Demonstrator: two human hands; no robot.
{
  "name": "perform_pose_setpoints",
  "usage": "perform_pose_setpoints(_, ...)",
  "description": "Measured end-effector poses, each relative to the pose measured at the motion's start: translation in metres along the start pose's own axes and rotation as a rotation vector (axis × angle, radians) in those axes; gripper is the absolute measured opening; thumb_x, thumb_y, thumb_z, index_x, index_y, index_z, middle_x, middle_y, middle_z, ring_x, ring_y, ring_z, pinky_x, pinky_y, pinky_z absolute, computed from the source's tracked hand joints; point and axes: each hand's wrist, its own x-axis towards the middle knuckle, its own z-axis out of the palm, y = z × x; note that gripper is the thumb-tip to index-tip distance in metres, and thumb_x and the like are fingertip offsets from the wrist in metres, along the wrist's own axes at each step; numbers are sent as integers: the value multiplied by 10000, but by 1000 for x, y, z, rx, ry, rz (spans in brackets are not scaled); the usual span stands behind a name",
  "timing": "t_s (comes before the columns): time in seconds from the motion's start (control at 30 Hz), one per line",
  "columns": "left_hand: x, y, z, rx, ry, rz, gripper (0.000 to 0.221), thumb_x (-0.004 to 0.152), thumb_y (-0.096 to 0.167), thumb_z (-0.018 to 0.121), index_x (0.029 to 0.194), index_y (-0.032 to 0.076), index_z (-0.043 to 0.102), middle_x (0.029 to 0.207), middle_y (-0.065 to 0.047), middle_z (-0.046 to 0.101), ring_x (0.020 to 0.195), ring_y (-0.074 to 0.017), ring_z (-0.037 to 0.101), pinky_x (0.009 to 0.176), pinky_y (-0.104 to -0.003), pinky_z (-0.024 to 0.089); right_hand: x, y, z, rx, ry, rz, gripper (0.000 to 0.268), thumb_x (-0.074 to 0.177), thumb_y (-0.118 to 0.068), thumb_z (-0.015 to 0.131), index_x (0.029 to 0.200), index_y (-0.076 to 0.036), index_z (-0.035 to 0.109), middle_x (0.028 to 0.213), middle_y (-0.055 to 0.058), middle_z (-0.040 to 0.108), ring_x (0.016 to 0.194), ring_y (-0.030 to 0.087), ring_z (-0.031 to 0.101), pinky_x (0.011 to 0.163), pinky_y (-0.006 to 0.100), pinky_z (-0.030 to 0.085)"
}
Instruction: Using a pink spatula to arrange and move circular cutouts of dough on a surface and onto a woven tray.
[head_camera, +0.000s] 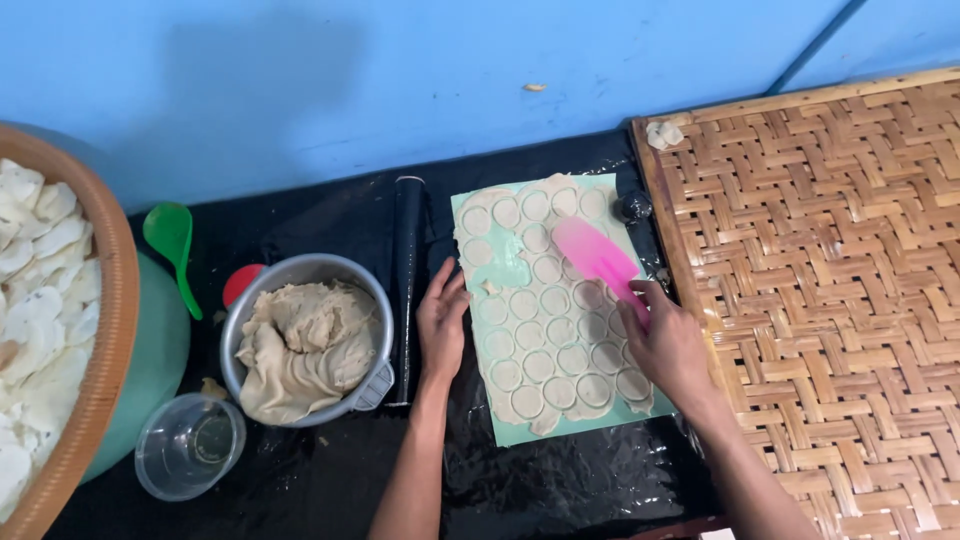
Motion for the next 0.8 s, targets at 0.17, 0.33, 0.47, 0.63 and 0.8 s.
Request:
perform_pose_setpoints(0.17,-1,8,8,73,-3,42,571,995,-3,479,1554,-62,383,1441,-221,611,1270,-215,616,1077,-322,461,-7,-4,1,-40,44,-82,292,967,-246,643,1162,-29,636,899,218,724,724,423,697,637,518,533)
perform_pose_setpoints(0.33,-3,15,14,127,15,72,562,993,-18,478,1547,-49,386,1394,-233,638,1256,-219,622,1056,-324,467,-3,-10,5,-92,35,-71,275,954,-250,644,1151,-57,645,927,203,728,730,423,697,634,522,536)
perform_pose_setpoints(0.47,-5,16,13,192,26,74,587,973,-37,471,1551,-34,368,1382,-237,642,1237,-231,633,1050,-326,472,2,-15,5,-132,24,-65,275,959,-253,626,1161,-67,643,938,193,731,734,422,698,630,528,539)
perform_pose_setpoints(0.63,-4,20,17,191,31,39,587,977,-32,467,1554,-20,362,1372,-241,645,1264,-232,622,1061,-340,472,5,-19,3,-157,3,-56,277,959,-250,618,1168,-69,640,940,198,726,740,432,696,628,536,538)
perform_pose_setpoints(0.8,-5,24,20,189,35,52,592,974,-35,475,1556,-22,363,1377,-242,637,1257,-247,627,1059,-347,481,10,-20,2,-154,-48,-25,285,953,-263,626,1165,-75,652,957,204,733,785,442,701,657,547,541)
